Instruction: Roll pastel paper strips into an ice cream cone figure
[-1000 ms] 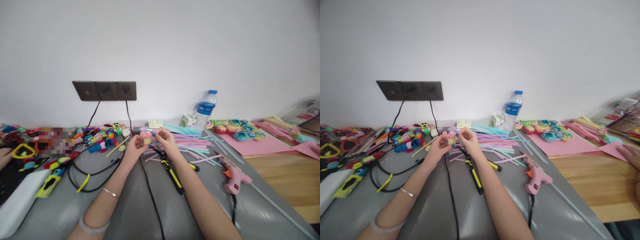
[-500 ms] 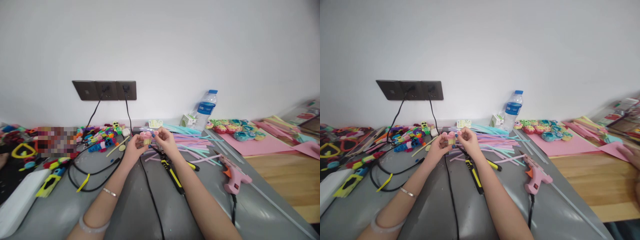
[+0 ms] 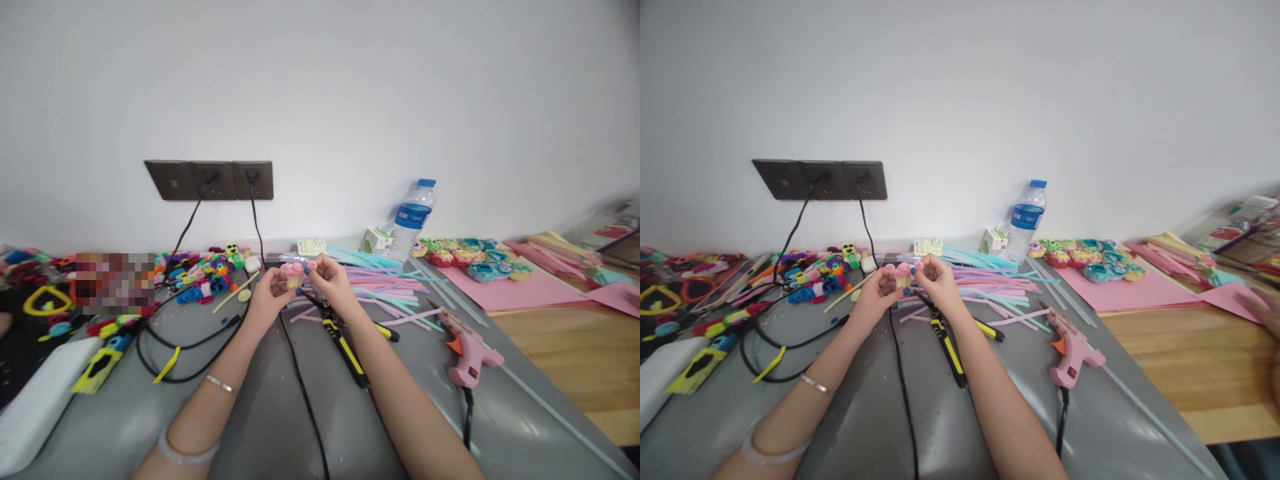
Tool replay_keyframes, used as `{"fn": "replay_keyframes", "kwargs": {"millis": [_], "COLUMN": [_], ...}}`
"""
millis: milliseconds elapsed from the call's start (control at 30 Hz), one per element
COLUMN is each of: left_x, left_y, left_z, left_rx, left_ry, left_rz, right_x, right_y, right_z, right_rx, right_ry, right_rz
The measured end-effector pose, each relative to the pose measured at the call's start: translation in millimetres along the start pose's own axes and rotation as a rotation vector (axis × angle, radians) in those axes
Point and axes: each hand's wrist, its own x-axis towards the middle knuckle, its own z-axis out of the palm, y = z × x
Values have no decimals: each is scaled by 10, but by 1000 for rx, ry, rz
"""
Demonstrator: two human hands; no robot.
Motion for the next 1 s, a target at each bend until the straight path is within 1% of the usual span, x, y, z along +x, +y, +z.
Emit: {"fn": "replay_keyframes", "kwargs": {"millis": [267, 800, 1000], "left_x": [-9, -5, -7], "left_y": [6, 17, 14], "left_z": [-14, -19, -19], "left_rx": [-2, -7, 1], "left_ry": [17, -18, 3], "left_rz": [-21, 11, 14], "right_x": [19, 11, 11], "right_y": [74, 17, 5], "right_z": [-22, 0, -12], "right_rx": [53, 38, 27], "right_ry": [-16, -7, 0], "right_rz": [1, 31, 20]}}
